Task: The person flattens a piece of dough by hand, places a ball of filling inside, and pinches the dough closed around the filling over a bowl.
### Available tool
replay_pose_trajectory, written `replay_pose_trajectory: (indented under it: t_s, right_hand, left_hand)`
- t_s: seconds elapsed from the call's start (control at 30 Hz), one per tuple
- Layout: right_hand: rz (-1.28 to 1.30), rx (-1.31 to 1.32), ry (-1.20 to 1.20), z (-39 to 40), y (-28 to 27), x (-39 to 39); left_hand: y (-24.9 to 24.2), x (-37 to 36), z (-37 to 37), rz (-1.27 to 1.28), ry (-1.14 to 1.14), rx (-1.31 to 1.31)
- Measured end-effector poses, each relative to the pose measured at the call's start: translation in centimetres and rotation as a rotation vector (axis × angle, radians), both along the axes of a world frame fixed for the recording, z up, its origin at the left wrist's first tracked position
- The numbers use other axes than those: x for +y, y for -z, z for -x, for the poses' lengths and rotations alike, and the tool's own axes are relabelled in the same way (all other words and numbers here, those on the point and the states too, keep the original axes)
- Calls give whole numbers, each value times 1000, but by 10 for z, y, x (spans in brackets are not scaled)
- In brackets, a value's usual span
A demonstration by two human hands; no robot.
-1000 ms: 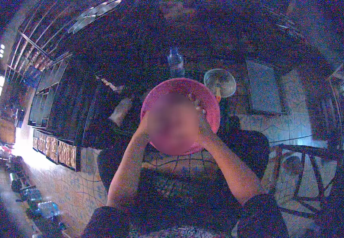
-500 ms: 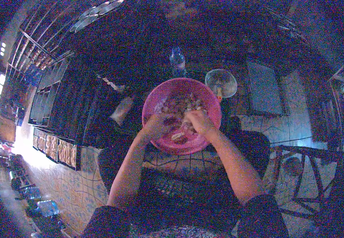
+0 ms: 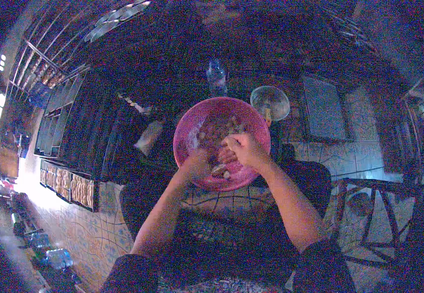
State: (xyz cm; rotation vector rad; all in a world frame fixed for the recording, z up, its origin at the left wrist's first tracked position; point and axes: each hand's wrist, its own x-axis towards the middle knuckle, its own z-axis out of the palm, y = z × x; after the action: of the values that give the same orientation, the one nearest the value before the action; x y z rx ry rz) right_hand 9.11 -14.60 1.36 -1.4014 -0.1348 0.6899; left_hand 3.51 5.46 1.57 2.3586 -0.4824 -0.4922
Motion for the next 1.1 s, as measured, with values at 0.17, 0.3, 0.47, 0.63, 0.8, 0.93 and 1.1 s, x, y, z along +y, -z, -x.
replay_pose_trajectory:
  t_s: [0.17, 0.3, 0.47, 0.63, 0.8, 0.93, 1.1]
  right_hand:
    - [612, -191, -34, -6, -13, 9]
    - [239, -402, 206, -5, 63, 13]
    - [109, -231, -189, -3, 55, 1]
    - [479, -400, -290, -5, 56, 0]
    - [526, -440, -362, -8, 56, 2]
    - [363, -376, -54, -13, 89, 7]
    - [553, -675, -141, 0, 53, 5]
  left_hand:
    - [7, -5, -5, 288, -425, -289]
    - [40, -15, 0, 802, -517, 40]
    - [49, -2, -1, 483, -392, -301]
    - [20, -4, 3, 281, -403, -339]
    - [-8, -14, 9, 340, -513, -188]
    - [21, -9, 2, 380, -461, -467]
    - [16, -5, 6, 292, -506, -338]
